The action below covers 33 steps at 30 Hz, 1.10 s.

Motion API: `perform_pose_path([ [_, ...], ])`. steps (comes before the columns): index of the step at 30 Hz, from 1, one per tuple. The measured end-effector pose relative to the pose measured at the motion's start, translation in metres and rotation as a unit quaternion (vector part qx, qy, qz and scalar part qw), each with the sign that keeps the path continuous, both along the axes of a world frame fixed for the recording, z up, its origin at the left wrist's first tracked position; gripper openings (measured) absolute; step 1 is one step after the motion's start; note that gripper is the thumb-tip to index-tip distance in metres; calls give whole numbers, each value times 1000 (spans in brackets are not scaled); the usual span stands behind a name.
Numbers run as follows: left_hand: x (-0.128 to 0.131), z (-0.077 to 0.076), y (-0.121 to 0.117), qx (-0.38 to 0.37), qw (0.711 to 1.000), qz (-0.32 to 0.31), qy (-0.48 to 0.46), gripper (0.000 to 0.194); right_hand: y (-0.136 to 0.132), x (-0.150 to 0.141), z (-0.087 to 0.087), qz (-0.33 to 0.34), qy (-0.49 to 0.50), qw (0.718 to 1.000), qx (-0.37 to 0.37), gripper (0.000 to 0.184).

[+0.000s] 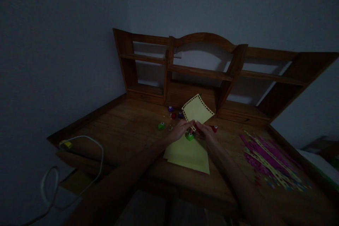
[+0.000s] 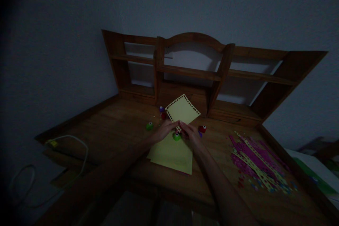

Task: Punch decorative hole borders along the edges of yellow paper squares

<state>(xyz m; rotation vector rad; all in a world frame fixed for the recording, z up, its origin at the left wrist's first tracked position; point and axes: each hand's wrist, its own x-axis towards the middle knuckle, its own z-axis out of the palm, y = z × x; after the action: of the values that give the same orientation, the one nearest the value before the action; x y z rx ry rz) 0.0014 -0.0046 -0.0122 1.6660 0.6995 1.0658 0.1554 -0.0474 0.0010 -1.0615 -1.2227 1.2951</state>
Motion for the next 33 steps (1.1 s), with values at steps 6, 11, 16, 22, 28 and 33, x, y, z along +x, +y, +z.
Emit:
perform_pose_path([
  [6,4,4,-6,-7,999,-19,-37,47,0,-1,-1,-21,5,999,32,44],
  [11,1,11,-12,-9,999,-16,-33,46,0,-1,-2,-8,25,999,25,41],
  [16,1,7,-9,6,1000,-18,-20,49,3,2,-7,-9,20,999,31,41],
  [22,4,1,-2,-25,999,9,-41,48,5,-1,-5,22,49,999,-5,45],
  [28,-1,7,-1,-69,995,32,-70,48,3,-3,-1,40,49,998,-12,49],
  [33,-6,15,-2,-67,990,63,-103,49,6,-3,-10,57,43,997,3,48],
])
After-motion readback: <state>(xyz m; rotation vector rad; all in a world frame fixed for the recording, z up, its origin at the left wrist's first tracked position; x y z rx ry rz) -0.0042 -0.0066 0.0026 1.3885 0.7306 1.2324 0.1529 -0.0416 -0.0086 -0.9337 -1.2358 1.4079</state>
